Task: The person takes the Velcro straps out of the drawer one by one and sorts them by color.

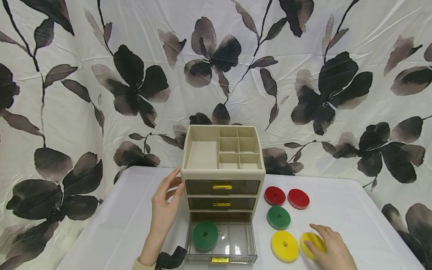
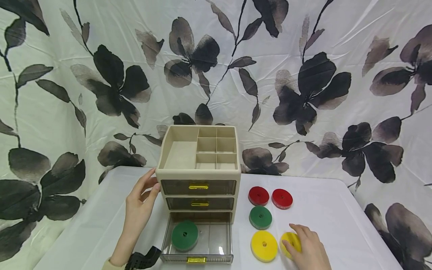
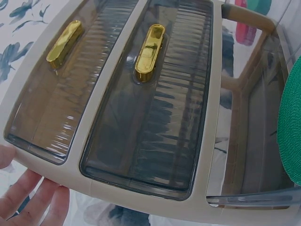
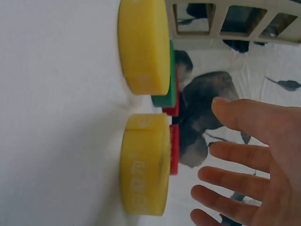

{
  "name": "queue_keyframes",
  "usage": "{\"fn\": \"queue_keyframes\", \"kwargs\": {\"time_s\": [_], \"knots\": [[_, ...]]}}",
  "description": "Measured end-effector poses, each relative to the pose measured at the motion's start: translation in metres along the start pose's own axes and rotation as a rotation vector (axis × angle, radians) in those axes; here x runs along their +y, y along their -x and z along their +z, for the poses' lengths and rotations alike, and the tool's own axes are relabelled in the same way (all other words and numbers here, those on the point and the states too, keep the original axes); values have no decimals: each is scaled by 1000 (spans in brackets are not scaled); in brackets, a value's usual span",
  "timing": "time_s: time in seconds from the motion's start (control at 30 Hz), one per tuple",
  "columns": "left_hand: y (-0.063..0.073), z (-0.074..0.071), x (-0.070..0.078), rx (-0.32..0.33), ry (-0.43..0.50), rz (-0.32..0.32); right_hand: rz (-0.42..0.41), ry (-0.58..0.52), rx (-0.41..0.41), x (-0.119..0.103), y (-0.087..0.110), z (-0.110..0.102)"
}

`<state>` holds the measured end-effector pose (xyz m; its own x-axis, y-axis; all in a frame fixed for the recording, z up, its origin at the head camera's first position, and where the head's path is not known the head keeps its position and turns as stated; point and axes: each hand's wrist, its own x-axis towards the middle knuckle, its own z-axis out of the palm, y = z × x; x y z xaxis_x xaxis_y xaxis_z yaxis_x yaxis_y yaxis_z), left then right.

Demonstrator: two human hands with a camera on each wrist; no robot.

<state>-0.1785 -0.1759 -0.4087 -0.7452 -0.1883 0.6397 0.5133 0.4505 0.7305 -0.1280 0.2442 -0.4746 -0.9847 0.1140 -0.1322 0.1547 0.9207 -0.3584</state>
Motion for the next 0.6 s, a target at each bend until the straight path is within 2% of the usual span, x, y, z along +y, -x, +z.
{"fn": "queue_keyframes", "kwargs": {"time_s": [0.23, 0.4, 0.6], "knots": [[0, 1, 0, -4, 6, -10, -12, -44, 43, -13, 9, -7], [0, 1, 0, 1, 0, 4, -74, -49, 106, -27, 16, -7], [0, 1, 0, 0, -6, 3, -120, -51, 117, -48, 22, -5]]}}
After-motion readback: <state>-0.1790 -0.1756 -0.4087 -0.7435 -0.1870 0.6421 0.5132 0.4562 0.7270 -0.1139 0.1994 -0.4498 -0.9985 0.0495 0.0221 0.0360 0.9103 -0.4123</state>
